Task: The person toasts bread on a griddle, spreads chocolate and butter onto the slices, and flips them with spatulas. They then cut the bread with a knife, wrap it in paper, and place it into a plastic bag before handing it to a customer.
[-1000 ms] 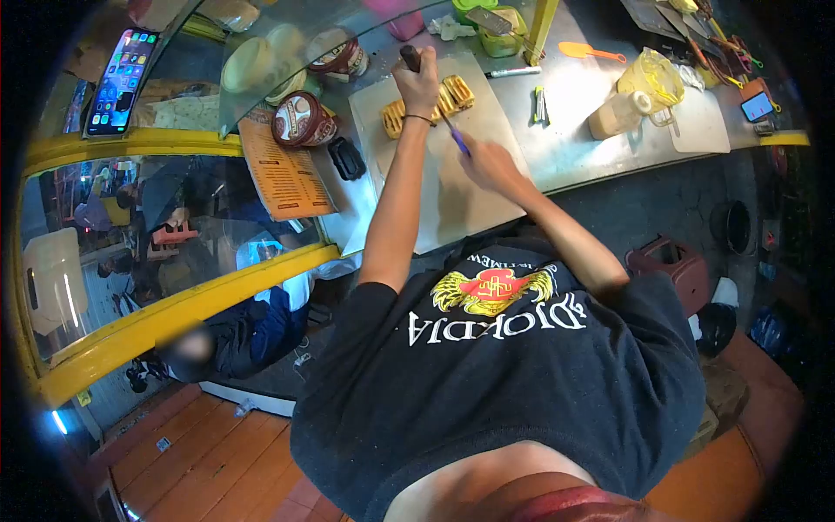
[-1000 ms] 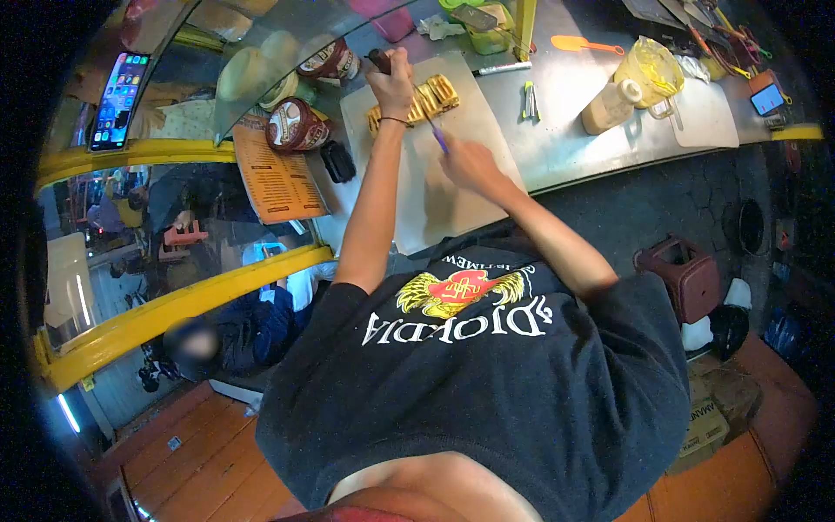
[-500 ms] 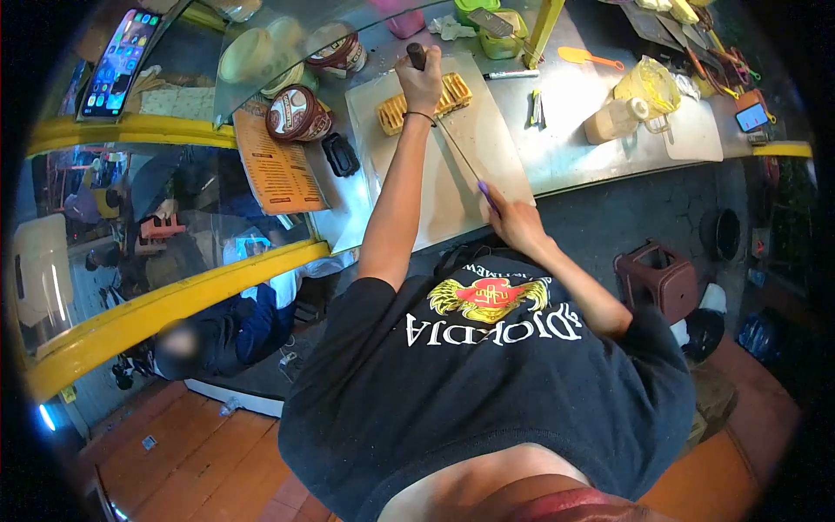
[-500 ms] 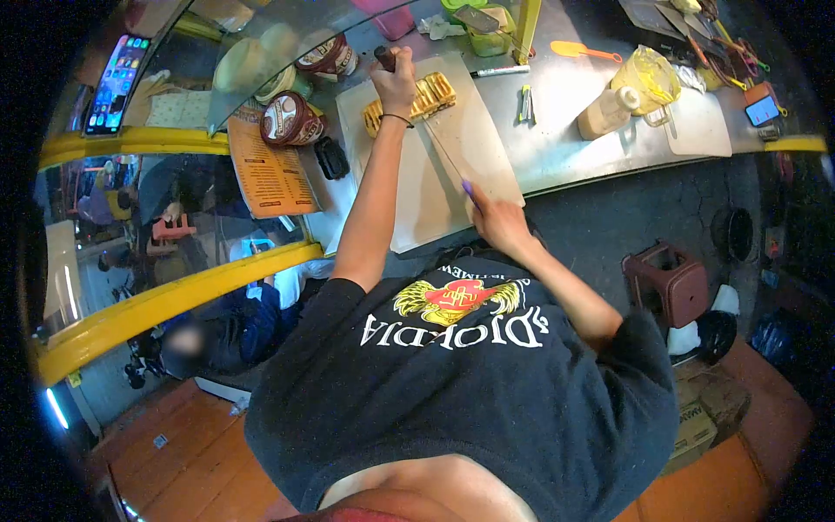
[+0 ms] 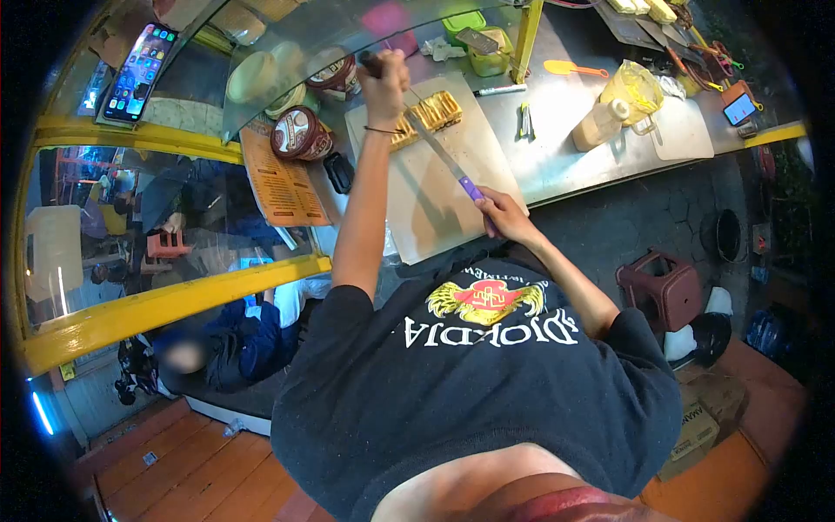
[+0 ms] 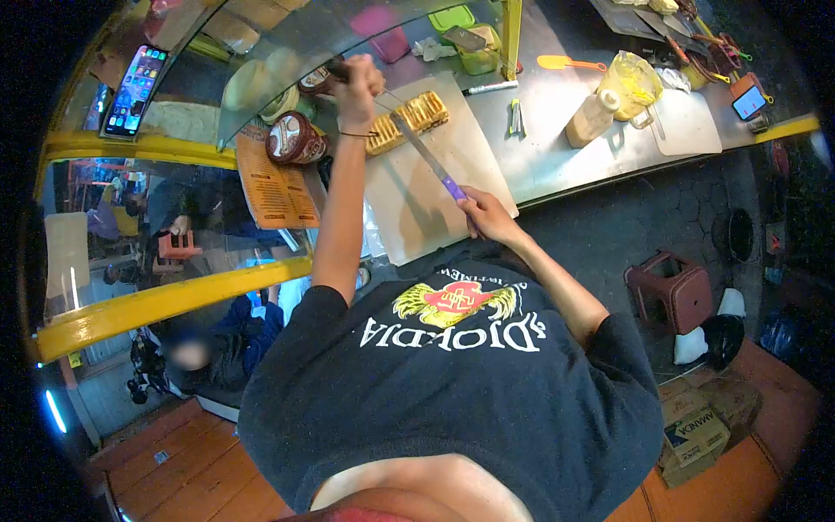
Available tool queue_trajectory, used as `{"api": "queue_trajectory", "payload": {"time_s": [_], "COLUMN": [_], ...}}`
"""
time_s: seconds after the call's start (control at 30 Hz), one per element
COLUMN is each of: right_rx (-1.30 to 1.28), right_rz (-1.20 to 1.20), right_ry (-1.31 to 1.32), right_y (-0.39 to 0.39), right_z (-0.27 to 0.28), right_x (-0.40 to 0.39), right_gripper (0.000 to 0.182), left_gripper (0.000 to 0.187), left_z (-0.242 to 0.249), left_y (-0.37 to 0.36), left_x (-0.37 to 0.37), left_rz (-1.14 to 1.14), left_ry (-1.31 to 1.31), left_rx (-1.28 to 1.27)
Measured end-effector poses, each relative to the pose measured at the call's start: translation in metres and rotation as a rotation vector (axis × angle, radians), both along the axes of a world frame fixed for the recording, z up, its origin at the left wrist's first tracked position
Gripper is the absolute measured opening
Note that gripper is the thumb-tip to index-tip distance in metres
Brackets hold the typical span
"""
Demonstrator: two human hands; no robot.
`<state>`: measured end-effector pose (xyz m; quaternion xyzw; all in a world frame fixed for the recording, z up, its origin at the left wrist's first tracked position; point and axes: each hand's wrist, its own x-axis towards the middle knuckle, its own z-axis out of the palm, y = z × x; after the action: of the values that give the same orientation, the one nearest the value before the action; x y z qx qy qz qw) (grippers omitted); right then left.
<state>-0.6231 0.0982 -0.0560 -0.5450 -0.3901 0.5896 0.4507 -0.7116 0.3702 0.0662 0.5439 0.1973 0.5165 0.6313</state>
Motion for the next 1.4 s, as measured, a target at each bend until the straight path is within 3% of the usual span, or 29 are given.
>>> {"api": "queue_trajectory", "payload": {"time_s": [0.07,0.1,0.13,0.2,0.23,0.3,0.37,0.5,0.57,0.67,0.8,0.9,1.03,1.27,1.37,1.4], "right_rx": [0.027,0.05,0.069,0.104,0.136,0.084,0.177,0.2,0.192,0.076,0.229,0.202,0.127,0.153,0.266,0.13], "right_rz": [-0.023,-0.022,-0.02,-0.026,-0.042,-0.043,-0.036,-0.014,0.011,0.109,0.032,0.053,0.095,-0.005,0.048,0.122], "right_ry": [-0.073,-0.303,-0.527,-0.65,-0.778,-0.783,-1.004,-1.051,-1.093,-0.979,-0.931,-0.986,-1.016,-1.128,-1.066,-1.071], "right_y": [-0.002,-0.009,-0.018,-0.031,-0.034,-0.02,0.015,0.113,0.105,0.048,0.127,0.142,0.035,0.13,0.022,-0.012], "right_z": [0.016,0.033,0.041,0.033,0.035,0.039,0.038,0.018,0.011,0.047,0.015,-0.012,0.024,-0.043,-0.041,-0.035], "right_x": [0.004,0.008,0.007,0.012,0.011,0.007,-0.001,-0.023,-0.03,-0.026,-0.031,-0.027,-0.031,-0.051,-0.038,-0.03], "right_gripper": [0.035,0.037,0.039,0.041,0.044,0.042,0.043,0.047,0.047,0.039,0.037,0.037,0.045,0.047,0.056,0.059], "left_gripper": [0.033,0.032,0.031,0.029,0.028,0.036,0.038,0.039,0.04,0.039,0.039,0.039,0.041,0.041,0.041,0.041], "left_z": [0.017,0.021,0.002,-0.046,-0.051,-0.055,-0.068,-0.068,-0.067,-0.073,-0.071,-0.071,-0.068,-0.076,-0.072,-0.068], "left_y": [-0.002,0.0,0.005,0.016,0.013,0.018,0.022,0.021,0.016,0.023,0.025,0.019,0.014,0.015,0.018,0.018], "left_x": [-0.021,-0.027,-0.021,-0.009,-0.008,-0.007,-0.008,-0.01,-0.011,-0.011,-0.011,-0.015,-0.013,-0.007,-0.009,-0.01], "left_rz": [-0.065,-0.132,-0.003,0.072,0.135,0.116,0.138,0.152,0.191,0.22,0.18,0.148,0.207,0.163,0.23,0.207], "left_ry": [-0.003,-0.006,0.063,0.12,0.172,0.202,0.188,0.169,0.194,0.178,0.11,0.124,0.145,0.135,0.122,0.117], "left_rx": [0.015,0.034,-0.05,-0.067,-0.086,-0.043,0.082,0.022,-0.05,-0.014,0.024,0.011,0.029,0.069,0.086,0.03]}}
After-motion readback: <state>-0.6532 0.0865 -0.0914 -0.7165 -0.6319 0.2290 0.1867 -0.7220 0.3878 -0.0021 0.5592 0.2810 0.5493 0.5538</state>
